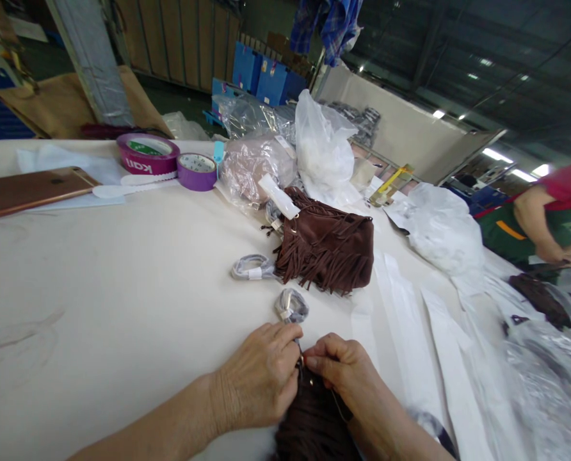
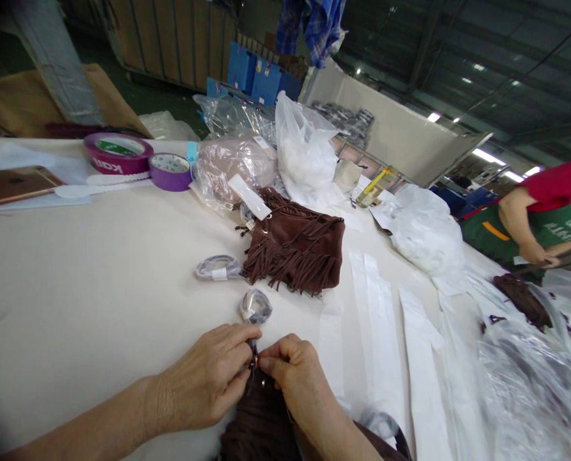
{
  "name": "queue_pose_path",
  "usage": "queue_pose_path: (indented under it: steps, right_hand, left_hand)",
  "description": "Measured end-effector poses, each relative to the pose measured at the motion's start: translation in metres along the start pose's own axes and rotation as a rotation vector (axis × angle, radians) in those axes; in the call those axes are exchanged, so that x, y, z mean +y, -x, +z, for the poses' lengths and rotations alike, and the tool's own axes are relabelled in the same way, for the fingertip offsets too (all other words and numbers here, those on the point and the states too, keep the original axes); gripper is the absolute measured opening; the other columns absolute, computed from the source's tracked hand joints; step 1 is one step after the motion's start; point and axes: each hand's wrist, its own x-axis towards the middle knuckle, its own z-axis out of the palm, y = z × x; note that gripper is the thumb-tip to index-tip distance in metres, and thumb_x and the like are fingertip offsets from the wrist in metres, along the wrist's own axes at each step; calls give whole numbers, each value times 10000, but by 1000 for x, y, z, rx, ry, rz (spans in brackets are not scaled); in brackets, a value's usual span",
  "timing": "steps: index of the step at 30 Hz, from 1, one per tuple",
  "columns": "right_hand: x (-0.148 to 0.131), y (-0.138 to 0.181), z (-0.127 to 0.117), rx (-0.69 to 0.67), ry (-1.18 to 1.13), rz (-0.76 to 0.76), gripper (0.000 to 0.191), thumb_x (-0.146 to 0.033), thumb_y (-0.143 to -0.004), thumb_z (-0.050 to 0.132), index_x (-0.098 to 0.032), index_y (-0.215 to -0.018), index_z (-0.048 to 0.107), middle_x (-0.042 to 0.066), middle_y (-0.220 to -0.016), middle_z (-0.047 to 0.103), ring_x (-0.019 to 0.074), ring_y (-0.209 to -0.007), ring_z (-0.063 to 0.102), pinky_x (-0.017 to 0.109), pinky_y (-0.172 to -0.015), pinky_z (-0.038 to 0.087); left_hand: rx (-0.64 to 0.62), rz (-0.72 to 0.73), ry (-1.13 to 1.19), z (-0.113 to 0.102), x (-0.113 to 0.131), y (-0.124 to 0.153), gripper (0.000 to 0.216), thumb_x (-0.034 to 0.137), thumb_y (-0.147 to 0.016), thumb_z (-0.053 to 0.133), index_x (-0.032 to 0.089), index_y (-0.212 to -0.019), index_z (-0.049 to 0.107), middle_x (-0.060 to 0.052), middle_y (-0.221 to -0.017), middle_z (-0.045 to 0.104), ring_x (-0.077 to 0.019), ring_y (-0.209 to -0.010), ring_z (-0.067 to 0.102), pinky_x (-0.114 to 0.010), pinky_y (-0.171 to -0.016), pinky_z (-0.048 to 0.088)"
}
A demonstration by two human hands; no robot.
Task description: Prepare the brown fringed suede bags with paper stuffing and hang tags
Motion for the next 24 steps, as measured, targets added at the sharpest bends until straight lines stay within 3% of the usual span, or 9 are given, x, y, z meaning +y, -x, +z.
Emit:
queue_pose_path:
  steps: [14, 19, 24]
  right_hand:
    - [6, 1, -3, -10, 66, -59, 132, -287, -616, 570, -157, -595, 577, -25, -561, 480, 113, -527, 418, 249, -519, 308]
    - [10, 1, -7, -87, 203, -162, 150, -239, -716, 507, -170, -768, 629, -22, -642, 493, 109, -533, 446, 243, -525, 339]
    - [9, 4, -8, -76, 326, -243, 169, -159, -699, 491, -162, -798, 629, 11, -752, 534, 120, -598, 476, 254, -586, 371]
  left_hand:
    - [141, 28, -110, 10, 5, 0, 181, 44, -737, 366, 148, -698, 510, -114, -933, 595, -206, -759, 570, -364, -641, 498]
    - [90, 16, -63, 7, -1, 1, 172, 47, -729, 368, 163, -692, 490, -104, -983, 592, -197, -825, 574, -354, -685, 475]
    - [10, -13, -18, 3, -9, 3, 139, 44, -652, 406, 173, -666, 457, -114, -1092, 552, -211, -949, 546, -364, -771, 455]
